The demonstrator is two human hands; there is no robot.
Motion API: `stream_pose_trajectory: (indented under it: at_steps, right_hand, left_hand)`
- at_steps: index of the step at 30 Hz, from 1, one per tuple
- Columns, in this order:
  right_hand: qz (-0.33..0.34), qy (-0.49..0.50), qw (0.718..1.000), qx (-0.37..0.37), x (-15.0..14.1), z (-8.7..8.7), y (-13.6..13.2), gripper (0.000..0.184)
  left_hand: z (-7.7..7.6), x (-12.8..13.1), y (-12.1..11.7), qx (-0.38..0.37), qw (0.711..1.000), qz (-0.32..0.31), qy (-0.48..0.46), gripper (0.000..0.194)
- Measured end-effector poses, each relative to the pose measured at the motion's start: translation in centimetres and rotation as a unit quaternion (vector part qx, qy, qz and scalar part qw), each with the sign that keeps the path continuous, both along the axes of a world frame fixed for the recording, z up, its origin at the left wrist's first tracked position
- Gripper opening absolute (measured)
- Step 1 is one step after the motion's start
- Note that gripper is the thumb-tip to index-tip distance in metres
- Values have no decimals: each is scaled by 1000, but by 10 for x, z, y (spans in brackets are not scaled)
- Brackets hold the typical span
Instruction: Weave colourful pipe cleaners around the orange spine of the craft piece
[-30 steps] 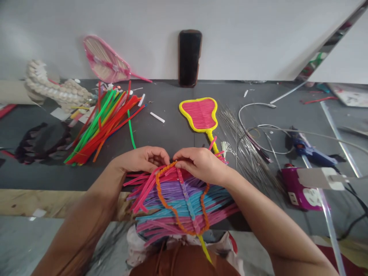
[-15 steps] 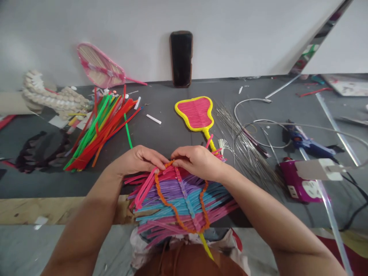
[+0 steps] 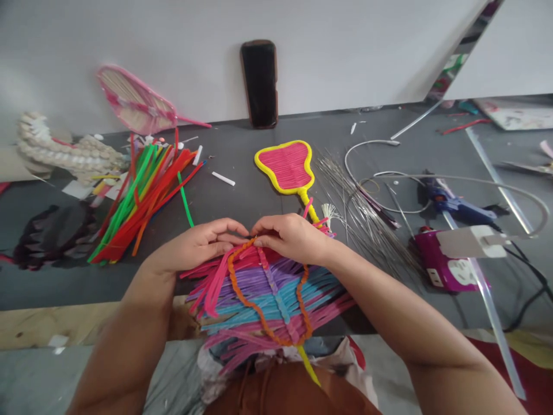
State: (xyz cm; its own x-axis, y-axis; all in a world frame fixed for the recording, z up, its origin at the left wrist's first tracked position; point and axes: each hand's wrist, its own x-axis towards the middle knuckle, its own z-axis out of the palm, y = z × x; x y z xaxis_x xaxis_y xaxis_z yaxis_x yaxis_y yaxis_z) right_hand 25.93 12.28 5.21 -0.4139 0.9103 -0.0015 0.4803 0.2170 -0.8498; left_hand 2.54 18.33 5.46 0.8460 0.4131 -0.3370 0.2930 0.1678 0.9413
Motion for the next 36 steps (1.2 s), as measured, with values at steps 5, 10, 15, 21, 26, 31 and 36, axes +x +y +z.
stream_pose_trajectory:
  at_steps: [5, 10, 15, 21, 26, 31, 36]
  right_hand:
    - [6, 17, 1000, -3, -1, -1, 0, 13]
    - [12, 25, 1000, -9, -1, 0, 0, 13]
    - [4, 27, 1000, -13, -2, -2, -1, 12]
    - [-6, 4, 1000, -10, -3, -7, -1, 12]
    - [0, 2, 1000, -11, -1, -5, -2, 9]
    - [4, 13, 1000, -16, -1, -5, -2, 10]
    - [0, 15, 1000, -18, -2, -5, -3, 10]
  left_hand:
    - [-7, 9, 1, -31, 999, 41, -2, 21]
    - [-6, 14, 2, 58, 998, 25, -22, 16]
    - [-5, 13, -1, 64, 998, -6, 8, 19]
    - [-9, 14, -2, 67, 998, -11, 16, 18]
    - [-4, 10, 2, 75, 997, -32, 1, 21]
    - [-1, 5, 3, 75, 997, -24, 15, 18]
    - [-3, 6, 1, -20, 1000, -4, 21, 15]
